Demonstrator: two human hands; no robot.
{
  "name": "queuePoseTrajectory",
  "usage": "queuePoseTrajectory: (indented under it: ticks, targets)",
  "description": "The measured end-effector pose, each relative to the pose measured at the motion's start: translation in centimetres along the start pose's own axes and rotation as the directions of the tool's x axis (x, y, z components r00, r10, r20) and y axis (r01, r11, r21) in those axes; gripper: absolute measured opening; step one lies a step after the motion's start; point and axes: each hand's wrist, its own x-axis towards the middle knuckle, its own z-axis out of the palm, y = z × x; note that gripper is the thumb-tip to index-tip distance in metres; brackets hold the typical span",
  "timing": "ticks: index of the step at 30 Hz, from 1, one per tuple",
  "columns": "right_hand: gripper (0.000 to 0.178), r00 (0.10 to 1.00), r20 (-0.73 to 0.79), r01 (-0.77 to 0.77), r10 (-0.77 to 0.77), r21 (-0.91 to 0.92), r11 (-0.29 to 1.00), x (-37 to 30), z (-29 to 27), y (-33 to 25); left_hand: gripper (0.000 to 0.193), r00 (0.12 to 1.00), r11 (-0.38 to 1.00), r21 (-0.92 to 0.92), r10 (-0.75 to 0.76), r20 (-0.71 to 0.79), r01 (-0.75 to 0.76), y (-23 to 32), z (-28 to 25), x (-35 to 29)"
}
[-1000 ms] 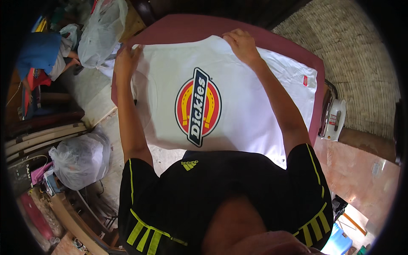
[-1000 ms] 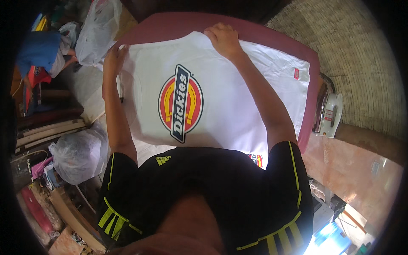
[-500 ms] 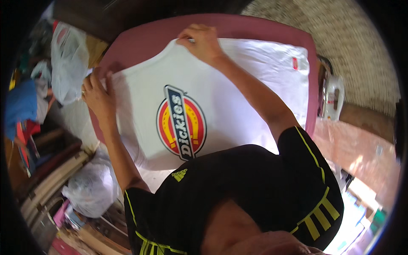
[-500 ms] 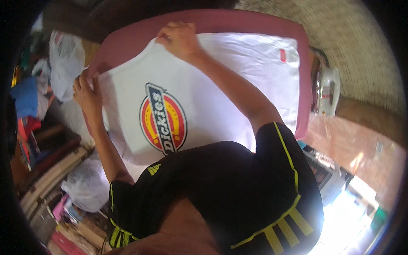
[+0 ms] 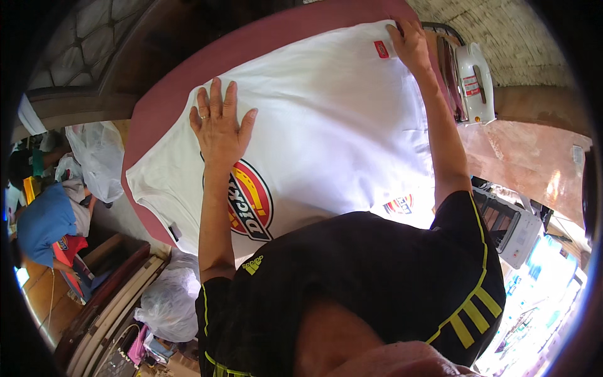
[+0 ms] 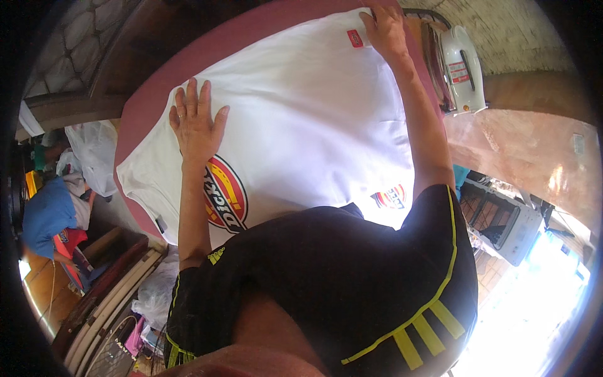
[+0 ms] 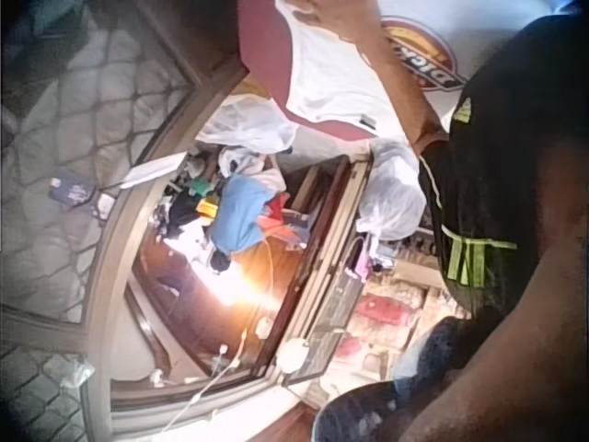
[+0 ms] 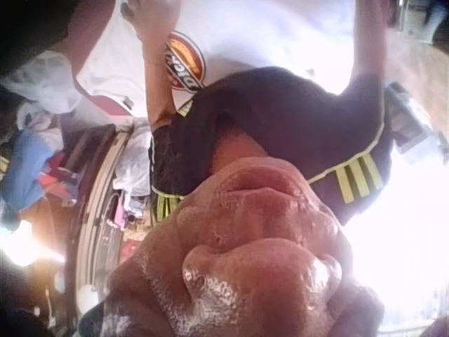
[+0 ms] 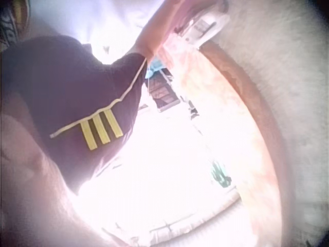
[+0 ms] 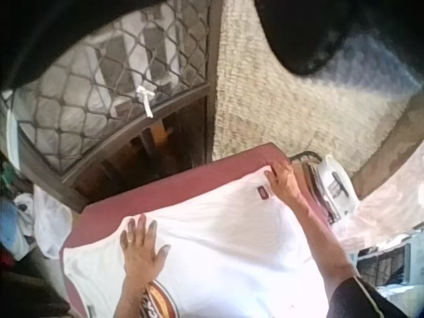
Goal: The person irons a white Dickies t-shirt on a pink ironing board using a steam iron. After finishing, they fold the shirt and place it on a stack of other shirts. They then pick up a gray Dickies t-shirt and begin ironing it.
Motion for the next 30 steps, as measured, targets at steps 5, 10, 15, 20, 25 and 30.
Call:
queuePoseTrajectory:
  ticks: [5,10,15,20,25,30]
  targets:
    - [0.027,0.932,0.216,-0.338,0.291,0.233,0.912,1.4,2.0,2.4,0.065,1.000,1.000,-0.001,0.003,-0.007,-0.003,-0.4,0.4,-0.1]
    - [0.015,0.970,0.131,-0.236,0.204,0.313,0.920,3.1,2.0,4.0,0.059,1.000,0.999,0.028,-0.028,-0.003,0.028,0.5,0.3,0.4]
    - [0.016,0.900,0.370,-0.406,0.231,0.513,0.756,4.3,3.4,7.0,0.050,0.952,0.942,-0.233,0.182,-0.246,-0.240,11.4,1.4,5.6]
    - [0.017,0.893,0.404,-0.449,0.197,0.784,0.428,4.8,5.8,11.2,0.044,0.900,0.795,-0.439,0.299,-0.316,-0.419,24.1,5.6,16.0]
    - [0.029,0.952,0.155,-0.289,0.265,0.747,0.599,2.2,1.7,7.4,0.055,0.946,0.908,-0.281,0.267,-0.182,-0.310,26.6,8.7,18.8]
    - [0.040,0.984,-0.145,0.069,-0.106,-0.242,0.968,-2.5,-15.8,8.5,0.062,0.963,0.954,-0.145,0.250,-0.105,-0.264,24.8,8.1,18.3]
